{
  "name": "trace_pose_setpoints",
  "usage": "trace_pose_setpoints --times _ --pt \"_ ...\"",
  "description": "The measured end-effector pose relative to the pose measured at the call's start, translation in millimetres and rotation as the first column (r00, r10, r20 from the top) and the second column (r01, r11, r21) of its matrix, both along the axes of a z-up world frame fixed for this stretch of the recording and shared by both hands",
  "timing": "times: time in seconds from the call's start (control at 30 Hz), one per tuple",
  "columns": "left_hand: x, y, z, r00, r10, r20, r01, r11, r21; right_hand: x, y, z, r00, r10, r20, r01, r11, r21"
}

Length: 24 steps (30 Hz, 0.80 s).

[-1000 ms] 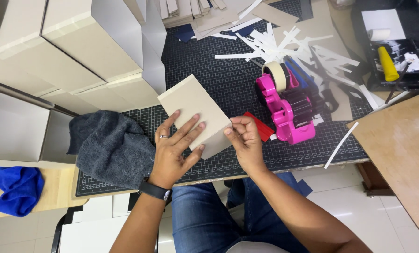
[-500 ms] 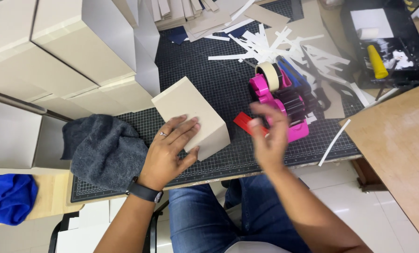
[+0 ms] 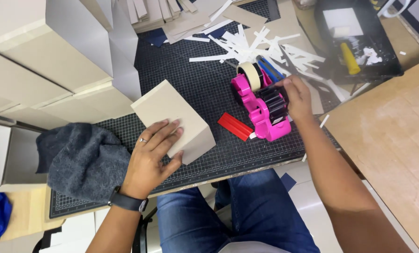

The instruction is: Folding cardboard sheets into boxes and securing them with tape from a dispenser

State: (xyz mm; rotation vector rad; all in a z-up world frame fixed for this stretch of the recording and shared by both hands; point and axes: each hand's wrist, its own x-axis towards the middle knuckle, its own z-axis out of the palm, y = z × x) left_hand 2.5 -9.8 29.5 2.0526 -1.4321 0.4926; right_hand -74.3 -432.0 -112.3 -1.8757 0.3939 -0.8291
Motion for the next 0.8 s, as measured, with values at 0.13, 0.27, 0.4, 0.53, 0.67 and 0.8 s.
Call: trace_pose_setpoints --times 0.13,0.27,0.4,0.53,0.67,0.8 --pt "1.5 -0.8 1.9 1.000 -0.004 0.001 0.004 1.000 -0.001 8.6 -15.2 16.5 0.971 -0.011 -0.237 -0.013 0.995 -0.097" --pt "-2.1 2.5 -1.7 1.000 0.006 -0.013 -0.006 1.000 0.018 7.7 -6.2 56.7 0.751 -0.071 -0.656 -0.294 0.854 -0.430" --pt "-1.5 -0.4 -3.0 1.000 0.022 -0.010 -0.022 1.000 0.007 17.3 -5.3 68.1 0.702 -0.153 -0.696 -0.323 0.802 -0.502" --pt "-1.3 -1.0 -3.9 1.000 0.017 -0.003 -0.017 1.000 0.007 -2.8 3.2 76.1 0.694 -0.213 -0.688 -0.008 0.953 -0.302" --pt "-2.4 -1.6 -4.4 0.999 0.048 -0.024 -0.047 0.999 0.016 -54.2 25.8 84.7 0.875 -0.283 -0.393 0.107 0.905 -0.412" --pt "3.2 3.9 -13.0 0.998 0.047 -0.051 -0.048 0.999 -0.010 -72.8 39.7 90.7 0.873 -0.180 -0.454 -0.079 0.865 -0.495"
